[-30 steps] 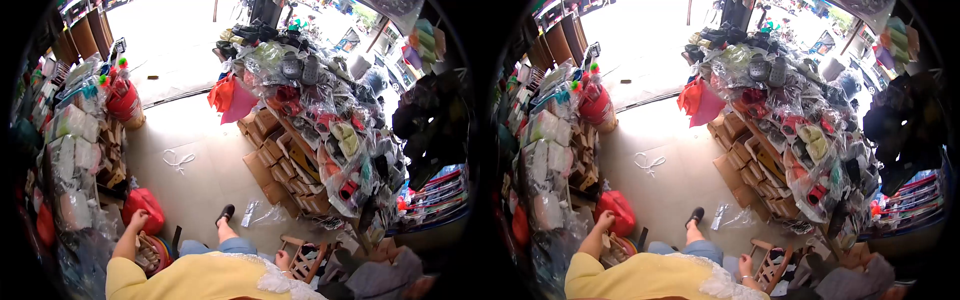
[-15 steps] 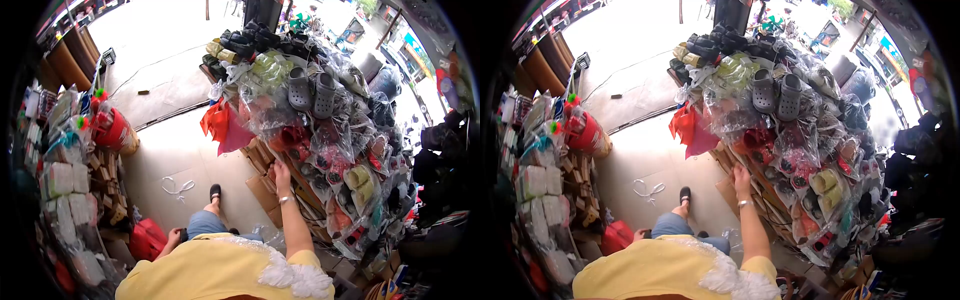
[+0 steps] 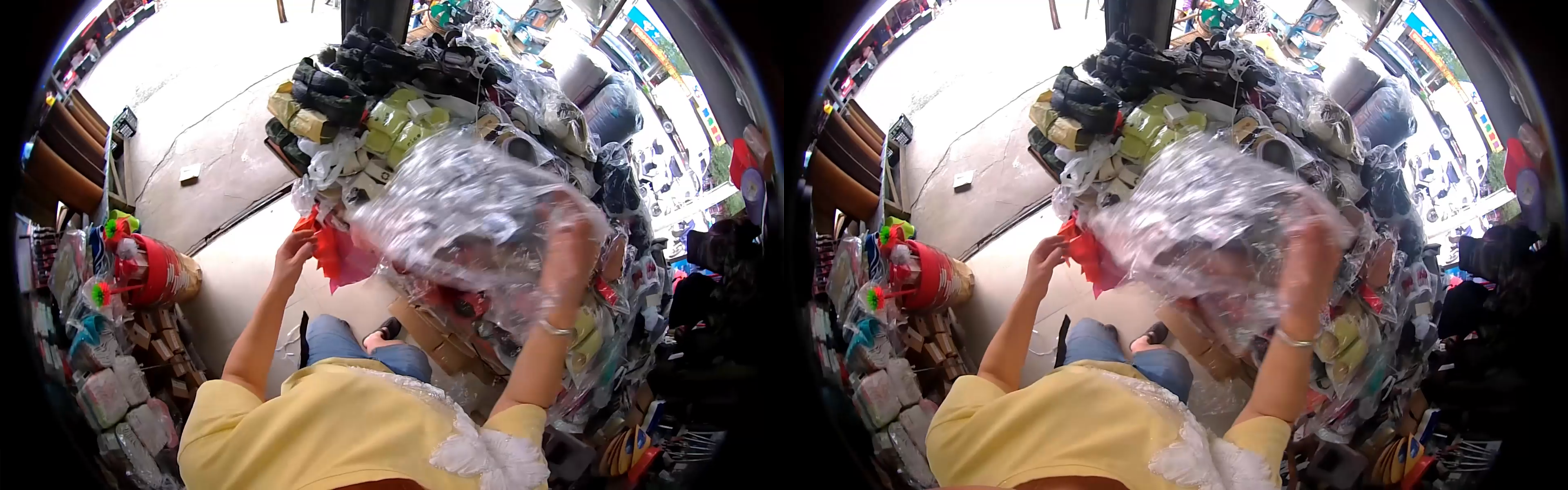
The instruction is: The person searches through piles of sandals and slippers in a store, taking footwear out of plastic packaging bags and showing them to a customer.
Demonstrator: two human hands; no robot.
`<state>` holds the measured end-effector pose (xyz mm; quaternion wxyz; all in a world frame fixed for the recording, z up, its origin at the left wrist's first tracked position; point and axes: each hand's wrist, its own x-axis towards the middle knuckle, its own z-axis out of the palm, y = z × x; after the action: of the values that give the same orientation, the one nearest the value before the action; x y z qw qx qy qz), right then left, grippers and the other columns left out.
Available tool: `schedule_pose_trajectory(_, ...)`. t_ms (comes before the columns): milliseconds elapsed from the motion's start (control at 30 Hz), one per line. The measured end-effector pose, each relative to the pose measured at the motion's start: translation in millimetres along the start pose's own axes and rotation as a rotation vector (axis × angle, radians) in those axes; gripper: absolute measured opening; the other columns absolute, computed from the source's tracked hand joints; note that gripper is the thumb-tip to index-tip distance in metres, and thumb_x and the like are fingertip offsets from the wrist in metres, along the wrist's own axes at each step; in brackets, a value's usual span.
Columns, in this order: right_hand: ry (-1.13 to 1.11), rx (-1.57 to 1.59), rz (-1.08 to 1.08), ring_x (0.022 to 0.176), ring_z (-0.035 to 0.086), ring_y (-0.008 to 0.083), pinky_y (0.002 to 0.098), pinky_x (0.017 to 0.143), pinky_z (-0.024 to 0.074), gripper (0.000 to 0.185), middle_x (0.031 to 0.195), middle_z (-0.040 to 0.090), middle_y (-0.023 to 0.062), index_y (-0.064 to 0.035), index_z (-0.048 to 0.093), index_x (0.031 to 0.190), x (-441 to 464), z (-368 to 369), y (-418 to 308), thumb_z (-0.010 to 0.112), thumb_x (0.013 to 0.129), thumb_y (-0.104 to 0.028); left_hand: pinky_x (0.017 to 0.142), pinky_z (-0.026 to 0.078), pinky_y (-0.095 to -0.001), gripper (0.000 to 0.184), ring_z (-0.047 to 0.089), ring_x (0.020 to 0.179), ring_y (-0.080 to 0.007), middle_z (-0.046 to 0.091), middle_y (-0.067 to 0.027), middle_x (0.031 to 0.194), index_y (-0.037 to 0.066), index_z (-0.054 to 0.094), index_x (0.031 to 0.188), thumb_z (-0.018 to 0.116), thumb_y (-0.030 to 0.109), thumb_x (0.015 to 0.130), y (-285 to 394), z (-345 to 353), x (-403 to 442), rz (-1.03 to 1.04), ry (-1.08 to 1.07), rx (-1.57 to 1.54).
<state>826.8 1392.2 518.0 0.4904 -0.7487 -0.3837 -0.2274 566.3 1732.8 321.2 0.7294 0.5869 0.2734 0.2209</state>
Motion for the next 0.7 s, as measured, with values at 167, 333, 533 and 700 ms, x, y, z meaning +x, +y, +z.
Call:
schedule_pose_trajectory(167,0.16,-0.617,0.227,0.118,0.046,0.0249,0.0418,0.096,0.0434,0.033,0.123,0.049,0.0155,0.004,0.047,0.118,98,-82,29,0.05,0.089,-0.012,0.082,0.045,-0.0249,0.025,0.058,0.093,-0.0123,0.061,-0.0068,0.104,0.0,0.053,0.112,0.051,0.001,0.087,5,82,27,0.081,-0.104,-0.091)
schedule_pose_trajectory(333,0.494,0.291,0.768,0.108,0.05,0.0206,0.0361,0.084,0.0449,0.038,0.122,0.05,0.0095,-0.0028,0.046,0.122,72,-95,147,0.043,0.095,-0.03,0.081,0.046,-0.026,0.032,0.058,0.091,-0.0138,0.06,-0.0073,0.1,0.005,0.053,0.115,0.056,0.001,0.083,17,148,64,0.013,-0.283,0.09)
schedule_pose_trajectory(533,-0.001,0.165,0.927,0.121,0.042,0.0286,0.0388,0.094,0.0392,0.075,0.133,0.04,0.0173,-0.0001,0.031,0.135,-36,31,182,0.066,0.08,-0.038,0.097,0.037,-0.038,0.055,0.045,0.114,-0.0305,0.051,-0.0142,0.119,0.002,0.048,0.118,0.071,0.013,0.07,51,248,155,0.664,-0.475,0.769)
schedule_pose_trajectory(700,-0.064,-0.557,0.513,0.116,0.041,0.0404,0.046,0.098,0.0328,0.097,0.128,0.04,0.026,0.0048,0.031,0.132,-22,100,161,0.08,0.055,-0.03,0.094,0.039,-0.0411,0.04,0.045,0.112,-0.0337,0.054,-0.0154,0.113,0.001,0.057,0.093,0.076,0.018,0.063,38,281,199,0.685,-0.761,0.663)
